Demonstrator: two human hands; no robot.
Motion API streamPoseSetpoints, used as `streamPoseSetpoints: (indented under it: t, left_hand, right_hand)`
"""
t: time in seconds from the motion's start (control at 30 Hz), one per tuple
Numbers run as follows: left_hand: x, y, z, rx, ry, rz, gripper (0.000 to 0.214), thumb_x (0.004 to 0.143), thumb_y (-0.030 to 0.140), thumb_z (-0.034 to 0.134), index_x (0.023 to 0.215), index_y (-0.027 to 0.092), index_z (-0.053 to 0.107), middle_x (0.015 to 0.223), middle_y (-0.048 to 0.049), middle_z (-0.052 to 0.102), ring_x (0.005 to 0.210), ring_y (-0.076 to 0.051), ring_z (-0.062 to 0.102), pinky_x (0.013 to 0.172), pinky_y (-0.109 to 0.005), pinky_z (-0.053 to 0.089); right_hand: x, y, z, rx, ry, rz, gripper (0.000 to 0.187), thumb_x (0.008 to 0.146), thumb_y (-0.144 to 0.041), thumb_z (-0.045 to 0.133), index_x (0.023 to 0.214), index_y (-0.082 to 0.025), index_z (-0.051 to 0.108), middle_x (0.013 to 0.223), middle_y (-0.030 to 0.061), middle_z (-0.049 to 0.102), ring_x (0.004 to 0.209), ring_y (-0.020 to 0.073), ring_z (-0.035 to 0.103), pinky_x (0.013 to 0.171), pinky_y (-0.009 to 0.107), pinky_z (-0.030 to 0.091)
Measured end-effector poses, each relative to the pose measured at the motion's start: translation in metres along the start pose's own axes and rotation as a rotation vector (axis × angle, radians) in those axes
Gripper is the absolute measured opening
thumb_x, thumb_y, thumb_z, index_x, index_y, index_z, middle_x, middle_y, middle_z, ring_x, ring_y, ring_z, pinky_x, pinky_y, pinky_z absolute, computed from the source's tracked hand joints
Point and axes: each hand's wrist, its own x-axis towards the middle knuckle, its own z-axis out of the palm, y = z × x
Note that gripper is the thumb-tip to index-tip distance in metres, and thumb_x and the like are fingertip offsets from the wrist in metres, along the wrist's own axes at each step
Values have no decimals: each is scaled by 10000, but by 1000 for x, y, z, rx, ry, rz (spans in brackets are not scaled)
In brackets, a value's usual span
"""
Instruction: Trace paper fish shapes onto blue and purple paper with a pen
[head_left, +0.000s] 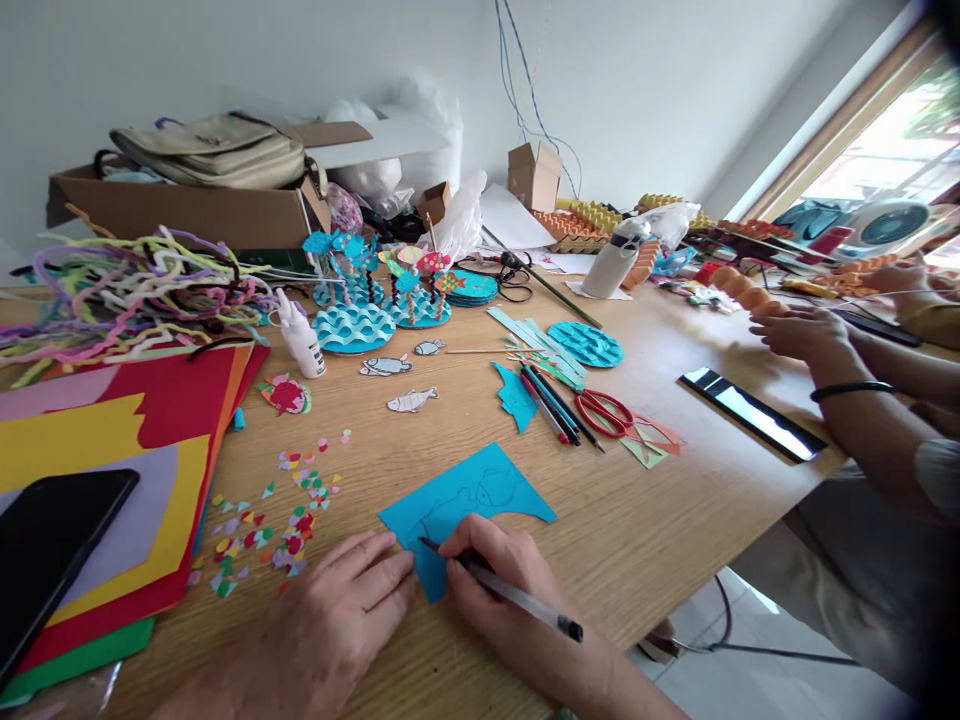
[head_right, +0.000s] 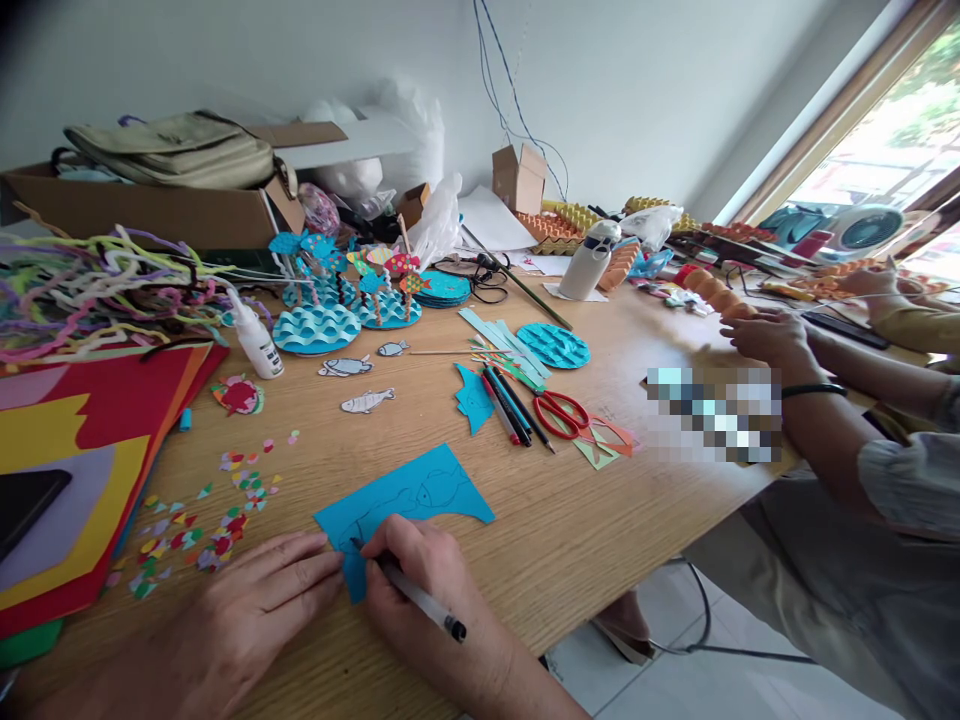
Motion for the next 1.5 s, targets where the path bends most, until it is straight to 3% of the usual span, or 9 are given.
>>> streamPoseSetpoints:
  t: [0.2,0.4,0.67,0.97,1.23,1.5]
  left_hand:
    - [-2,-2,5,-16,18,8,326,922,191,392,1211,189,543,1145,-12,627,1057,-182,554,943,-290,458]
    - [-2,-2,6,-14,58,8,310,927,174,368,1155,181,577,1098,-18,646,1028,-173,566,937,-282,461]
    - [2,-1,-1,10,-18,9,317,907,153,377,1153,180,575,1123,-14,639,1030,-180,570,942,-291,464]
    - [7,2,-4,36,78,31,312,919,149,335,1008,165,634,1012,-9,677,937,-169,611,870,-254,497]
    - [2,-1,2,1,34,15,325,943,161,327,1147,177,579,1084,-20,645,1019,-178,568,920,-295,471]
    - [-2,0,6,-17,51,12,315,934,147,343,1129,169,588,1101,-21,643,1031,-185,563,935,-304,464]
  right_hand:
    - [1,0,0,-13,5,-12,138,693,-81,438,715,-187,523,560,-34,535,491,90,479,493,178,343]
    - [1,0,1,-22,1,-1,137,696,-89,435,713,-189,529,563,-31,548,493,91,482,490,178,345]
    - [1,-1,-1,-29,-12,4,137,706,-99,429,718,-199,523,572,-30,559,505,97,494,502,184,356]
    - [1,-2,0,-16,-1,12,137,699,-96,433,715,-197,526,562,-33,550,495,96,485,496,185,352]
    - [1,-1,0,-16,-9,15,139,698,-96,431,715,-198,522,567,-32,553,500,96,487,499,183,354]
    - [1,-2,-2,-22,-13,7,137,707,-101,431,716,-202,522,569,-36,554,499,94,486,502,183,355]
